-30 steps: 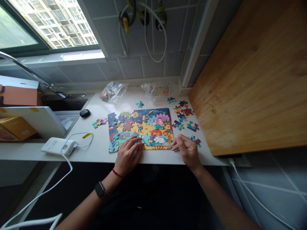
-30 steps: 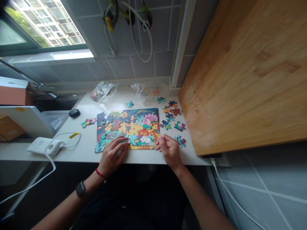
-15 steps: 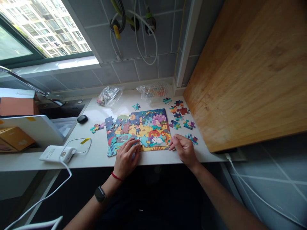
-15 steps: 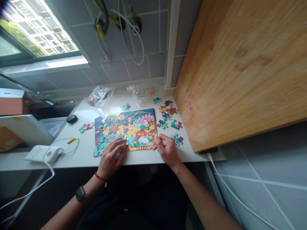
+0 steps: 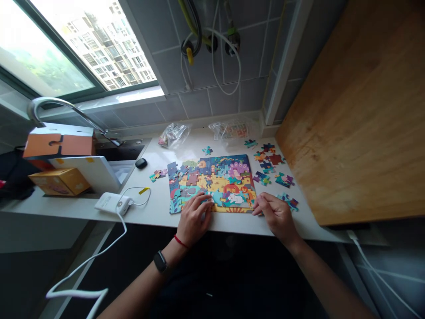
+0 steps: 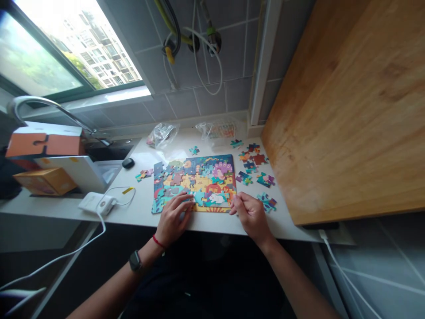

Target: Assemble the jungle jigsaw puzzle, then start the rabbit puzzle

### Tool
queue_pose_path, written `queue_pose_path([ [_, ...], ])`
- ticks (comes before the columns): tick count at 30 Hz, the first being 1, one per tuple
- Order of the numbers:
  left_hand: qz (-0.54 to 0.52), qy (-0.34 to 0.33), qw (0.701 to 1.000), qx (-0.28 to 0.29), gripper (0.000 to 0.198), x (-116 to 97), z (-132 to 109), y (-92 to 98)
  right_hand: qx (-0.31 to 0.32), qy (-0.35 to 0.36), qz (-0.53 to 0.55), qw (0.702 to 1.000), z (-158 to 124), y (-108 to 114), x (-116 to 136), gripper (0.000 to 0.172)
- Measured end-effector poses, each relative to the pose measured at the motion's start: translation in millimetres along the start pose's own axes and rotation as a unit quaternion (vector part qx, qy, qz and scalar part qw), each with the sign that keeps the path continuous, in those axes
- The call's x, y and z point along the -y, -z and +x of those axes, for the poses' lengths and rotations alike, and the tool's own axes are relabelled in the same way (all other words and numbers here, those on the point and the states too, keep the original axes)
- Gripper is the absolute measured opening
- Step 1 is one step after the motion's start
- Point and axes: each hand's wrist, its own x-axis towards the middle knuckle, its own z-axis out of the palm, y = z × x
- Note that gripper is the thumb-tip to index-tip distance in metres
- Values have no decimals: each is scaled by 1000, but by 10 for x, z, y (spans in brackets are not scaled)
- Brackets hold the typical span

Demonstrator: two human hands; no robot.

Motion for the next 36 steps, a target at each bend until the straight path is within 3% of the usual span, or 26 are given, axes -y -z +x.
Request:
queue_pose_path([
  [5,1,4,1000,-5,26,-39,-6,56,12,2,-5,1000,8,-9,-20,56],
  [9,14,28,999,-23,28,69,52,247,17,4,-11,1000,18,-14,-41,56],
  [12,40,72,996,-26,31,415,138,406,21,8,-11,1000,18,-9,-56,55],
  [15,84,155,984,16,49,916,203,481,23,10,-12,1000,11,-1,-71,54],
  [18,93,212,971,57,61,1323,223,445,23,10,-14,1000,8,2,-77,54],
  [20,89,214,970,78,67,1456,218,377,24,8,-15,1000,9,1,-74,54],
  [27,106,190,969,115,80,1420,177,170,23,5,-17,1000,15,-5,-66,56],
  [36,105,166,973,121,79,1381,194,200,24,8,-21,999,16,0,-77,56],
])
